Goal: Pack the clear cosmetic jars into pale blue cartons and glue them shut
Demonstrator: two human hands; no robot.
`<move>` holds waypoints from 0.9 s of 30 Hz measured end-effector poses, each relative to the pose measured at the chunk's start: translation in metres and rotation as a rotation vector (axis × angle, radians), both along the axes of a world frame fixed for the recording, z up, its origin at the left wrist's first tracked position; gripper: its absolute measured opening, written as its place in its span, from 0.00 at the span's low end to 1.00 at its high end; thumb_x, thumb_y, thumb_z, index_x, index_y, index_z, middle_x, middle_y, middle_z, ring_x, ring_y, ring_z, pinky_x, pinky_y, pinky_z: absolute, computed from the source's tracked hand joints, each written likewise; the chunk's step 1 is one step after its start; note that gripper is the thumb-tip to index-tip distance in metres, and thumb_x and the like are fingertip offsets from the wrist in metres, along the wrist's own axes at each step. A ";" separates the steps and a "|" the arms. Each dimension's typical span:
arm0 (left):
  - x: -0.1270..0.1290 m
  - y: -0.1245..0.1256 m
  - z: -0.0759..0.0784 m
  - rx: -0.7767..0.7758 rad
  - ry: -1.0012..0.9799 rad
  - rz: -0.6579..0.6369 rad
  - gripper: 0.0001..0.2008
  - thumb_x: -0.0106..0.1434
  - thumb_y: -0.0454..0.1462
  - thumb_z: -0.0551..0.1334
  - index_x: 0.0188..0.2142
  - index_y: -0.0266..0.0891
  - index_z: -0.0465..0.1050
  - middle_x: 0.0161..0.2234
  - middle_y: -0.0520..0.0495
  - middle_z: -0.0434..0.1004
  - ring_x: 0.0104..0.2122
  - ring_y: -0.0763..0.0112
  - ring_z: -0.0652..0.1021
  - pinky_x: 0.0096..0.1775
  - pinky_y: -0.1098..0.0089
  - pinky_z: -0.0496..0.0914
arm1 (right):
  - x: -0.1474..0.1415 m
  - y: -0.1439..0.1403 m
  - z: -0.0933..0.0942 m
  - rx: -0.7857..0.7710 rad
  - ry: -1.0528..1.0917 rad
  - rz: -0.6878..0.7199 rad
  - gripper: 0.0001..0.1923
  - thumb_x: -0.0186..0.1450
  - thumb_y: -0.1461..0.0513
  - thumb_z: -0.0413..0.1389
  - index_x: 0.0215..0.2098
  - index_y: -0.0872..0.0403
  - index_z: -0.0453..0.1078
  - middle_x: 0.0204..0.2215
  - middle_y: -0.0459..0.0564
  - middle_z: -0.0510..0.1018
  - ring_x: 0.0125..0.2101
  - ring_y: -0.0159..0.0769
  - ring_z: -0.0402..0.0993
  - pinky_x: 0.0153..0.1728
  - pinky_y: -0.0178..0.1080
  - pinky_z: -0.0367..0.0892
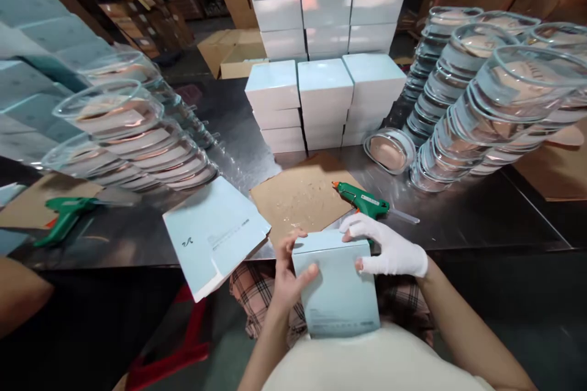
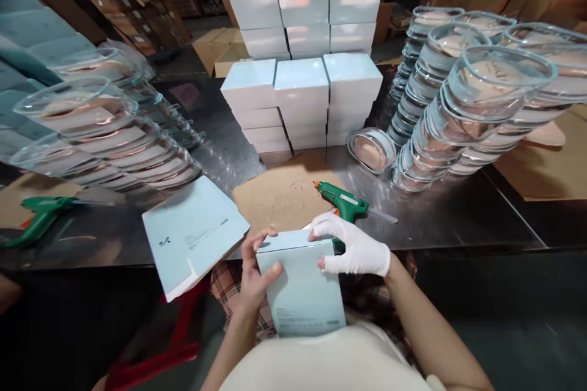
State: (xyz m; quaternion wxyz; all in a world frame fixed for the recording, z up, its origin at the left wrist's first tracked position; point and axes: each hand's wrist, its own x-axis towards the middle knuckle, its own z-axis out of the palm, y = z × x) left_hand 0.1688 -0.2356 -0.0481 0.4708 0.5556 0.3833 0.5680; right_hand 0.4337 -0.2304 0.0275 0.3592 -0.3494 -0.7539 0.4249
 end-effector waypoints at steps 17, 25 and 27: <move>-0.010 0.020 -0.006 -0.080 -0.239 0.421 0.28 0.58 0.59 0.72 0.46 0.48 0.66 0.61 0.42 0.69 0.57 0.58 0.76 0.52 0.63 0.73 | 0.013 -0.074 -0.037 -0.672 0.089 -0.305 0.34 0.58 0.36 0.66 0.43 0.56 0.78 0.33 0.52 0.81 0.32 0.39 0.76 0.34 0.40 0.77; -0.037 0.029 0.083 0.636 0.954 0.151 0.49 0.51 0.62 0.75 0.65 0.46 0.65 0.65 0.31 0.71 0.72 0.29 0.57 0.66 0.26 0.28 | 0.004 -0.010 0.040 0.119 -0.302 0.077 0.10 0.69 0.58 0.60 0.32 0.51 0.81 0.33 0.47 0.84 0.38 0.37 0.81 0.47 0.38 0.75; -0.050 0.027 0.098 0.678 1.070 -0.044 0.43 0.57 0.61 0.72 0.65 0.46 0.66 0.58 0.34 0.79 0.66 0.33 0.70 0.68 0.27 0.31 | 0.022 0.020 0.053 0.172 -0.327 -0.012 0.11 0.67 0.53 0.63 0.33 0.50 0.82 0.34 0.46 0.85 0.36 0.34 0.82 0.43 0.33 0.75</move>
